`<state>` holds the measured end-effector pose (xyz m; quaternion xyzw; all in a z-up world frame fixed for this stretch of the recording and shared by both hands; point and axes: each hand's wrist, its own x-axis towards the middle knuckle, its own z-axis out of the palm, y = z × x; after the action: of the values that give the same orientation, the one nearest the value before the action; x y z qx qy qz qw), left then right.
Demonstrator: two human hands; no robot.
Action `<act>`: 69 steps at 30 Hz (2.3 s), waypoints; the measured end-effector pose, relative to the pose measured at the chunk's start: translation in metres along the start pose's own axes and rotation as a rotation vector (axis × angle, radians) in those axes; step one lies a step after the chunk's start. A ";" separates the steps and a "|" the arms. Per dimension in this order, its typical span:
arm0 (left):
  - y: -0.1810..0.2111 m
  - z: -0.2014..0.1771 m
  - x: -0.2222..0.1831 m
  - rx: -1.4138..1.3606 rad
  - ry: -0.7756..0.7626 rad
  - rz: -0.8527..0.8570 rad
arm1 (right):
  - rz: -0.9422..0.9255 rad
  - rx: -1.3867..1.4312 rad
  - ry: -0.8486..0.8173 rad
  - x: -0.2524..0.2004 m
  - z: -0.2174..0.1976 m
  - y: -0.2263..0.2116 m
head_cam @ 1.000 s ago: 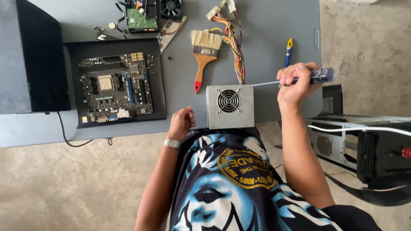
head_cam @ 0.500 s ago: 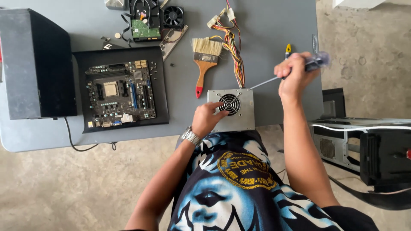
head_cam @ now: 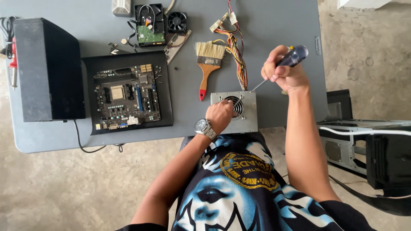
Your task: Reassembling a computer power supply unit by installing the fan and casing using a screwdriver.
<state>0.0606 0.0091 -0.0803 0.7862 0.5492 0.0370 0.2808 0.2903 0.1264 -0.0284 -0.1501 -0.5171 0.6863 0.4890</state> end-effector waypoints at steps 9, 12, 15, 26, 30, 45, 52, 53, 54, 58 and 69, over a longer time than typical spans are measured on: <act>-0.007 -0.023 -0.016 -0.207 -0.037 -0.132 | -0.085 -0.195 0.499 -0.027 0.068 -0.021; -0.021 -0.022 -0.020 -0.249 0.050 -0.180 | -0.135 -0.194 0.560 -0.049 0.042 -0.003; -0.018 -0.023 -0.025 -0.250 0.067 -0.184 | -0.130 -0.208 0.561 -0.054 0.041 -0.002; -0.073 -0.027 -0.025 -0.168 0.300 -0.306 | -0.120 -0.202 0.521 -0.042 0.073 -0.003; -0.115 -0.033 -0.020 -0.103 0.456 -0.421 | -0.097 -0.200 0.518 -0.041 0.073 -0.006; -0.123 -0.092 0.009 -0.171 0.580 -0.406 | -0.094 -0.185 0.529 -0.048 0.062 -0.007; -0.131 -0.112 0.057 -0.113 0.532 -0.359 | -0.072 -0.145 0.488 -0.052 0.062 -0.002; -0.135 -0.115 0.071 -0.076 0.537 -0.350 | -0.068 -0.153 0.478 -0.052 0.060 -0.001; -0.140 -0.118 0.085 -0.039 0.541 -0.341 | -0.063 -0.162 0.468 -0.051 0.057 -0.001; -0.142 -0.148 0.129 0.024 0.543 -0.259 | -0.074 -0.131 0.491 -0.050 0.070 -0.009; -0.159 -0.178 0.285 0.204 0.355 -0.103 | -0.177 -0.122 0.298 -0.031 0.095 -0.027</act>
<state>-0.0266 0.3701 -0.0789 0.7627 0.6303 0.1048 0.0998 0.2514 0.0471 0.0249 -0.2332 -0.4910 0.5780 0.6087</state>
